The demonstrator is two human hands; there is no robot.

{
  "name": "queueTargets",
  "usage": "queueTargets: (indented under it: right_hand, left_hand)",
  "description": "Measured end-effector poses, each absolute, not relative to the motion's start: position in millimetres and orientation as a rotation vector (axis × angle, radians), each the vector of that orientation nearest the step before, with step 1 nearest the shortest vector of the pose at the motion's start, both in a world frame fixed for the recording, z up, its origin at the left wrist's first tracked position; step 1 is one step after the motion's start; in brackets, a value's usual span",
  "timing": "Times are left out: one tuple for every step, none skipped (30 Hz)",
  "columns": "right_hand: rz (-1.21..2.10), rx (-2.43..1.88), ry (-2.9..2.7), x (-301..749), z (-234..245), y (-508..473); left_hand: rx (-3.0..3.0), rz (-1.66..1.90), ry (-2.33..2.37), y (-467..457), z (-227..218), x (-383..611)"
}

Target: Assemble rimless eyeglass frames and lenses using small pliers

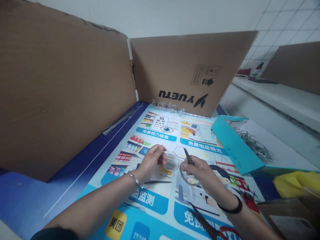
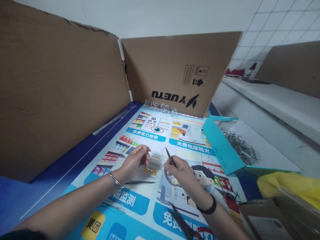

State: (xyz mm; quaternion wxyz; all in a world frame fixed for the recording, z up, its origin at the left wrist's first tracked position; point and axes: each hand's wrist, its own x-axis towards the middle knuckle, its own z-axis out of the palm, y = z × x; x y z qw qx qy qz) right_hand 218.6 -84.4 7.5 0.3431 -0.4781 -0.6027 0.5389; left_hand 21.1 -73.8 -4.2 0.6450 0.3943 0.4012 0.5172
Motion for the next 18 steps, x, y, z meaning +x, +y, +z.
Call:
queueTargets:
  right_hand:
    - [1.376,-1.248,-1.624,220,10,-86]
    - [1.340,-1.259,-1.692,221,13,-87]
    - [1.284,-1.273,-1.768,223,15,-88]
    - [1.212,-1.286,-1.846,226,16,-89]
    - [1.129,-1.298,-1.920,229,16,-91]
    - [1.042,-1.308,-1.983,232,17,-92]
    - [0.962,-1.313,-2.030,235,16,-93]
    - [0.901,-1.314,-2.063,238,16,-94]
    - [0.853,-1.319,-2.085,240,16,-95]
    - [0.811,-1.332,-2.101,241,17,-97]
    - [0.766,-1.350,-2.116,242,18,-98]
    - [0.713,-1.367,-2.139,242,19,-99]
    - [0.647,-1.379,-2.171,242,21,-100]
    - [0.573,-1.381,-2.207,242,24,-100]
    - [0.499,-1.371,-2.248,241,27,-101]
    - [0.432,-1.355,-2.288,240,30,-100]
    - [0.372,-1.343,-2.324,240,34,-100]
    - [0.315,-1.340,-2.356,239,37,-99]
  left_hand:
    - [0.914,1.172,0.914,-74,-4,21]
    - [0.933,1.167,0.918,-74,-3,21]
    - [0.957,1.163,0.925,-74,-2,21]
    - [0.986,1.164,0.935,-74,-2,21]
    - [1.022,1.170,0.946,-75,-1,21]
    - [1.065,1.180,0.961,-75,0,21]
    - [1.110,1.189,0.982,-75,0,21]
    - [1.157,1.194,1.005,-76,0,21]
    - [1.202,1.194,1.026,-77,1,21]
    - [1.247,1.188,1.045,-78,1,21]
    - [1.293,1.181,1.063,-79,2,21]
    - [1.339,1.175,1.081,-80,3,21]
    - [1.387,1.171,1.098,-81,4,21]
    - [1.437,1.169,1.112,-82,5,21]
    - [1.486,1.172,1.125,-83,6,21]
    - [1.532,1.181,1.135,-84,7,21]
    - [1.572,1.194,1.144,-85,9,21]
    - [1.604,1.207,1.149,-85,9,20]
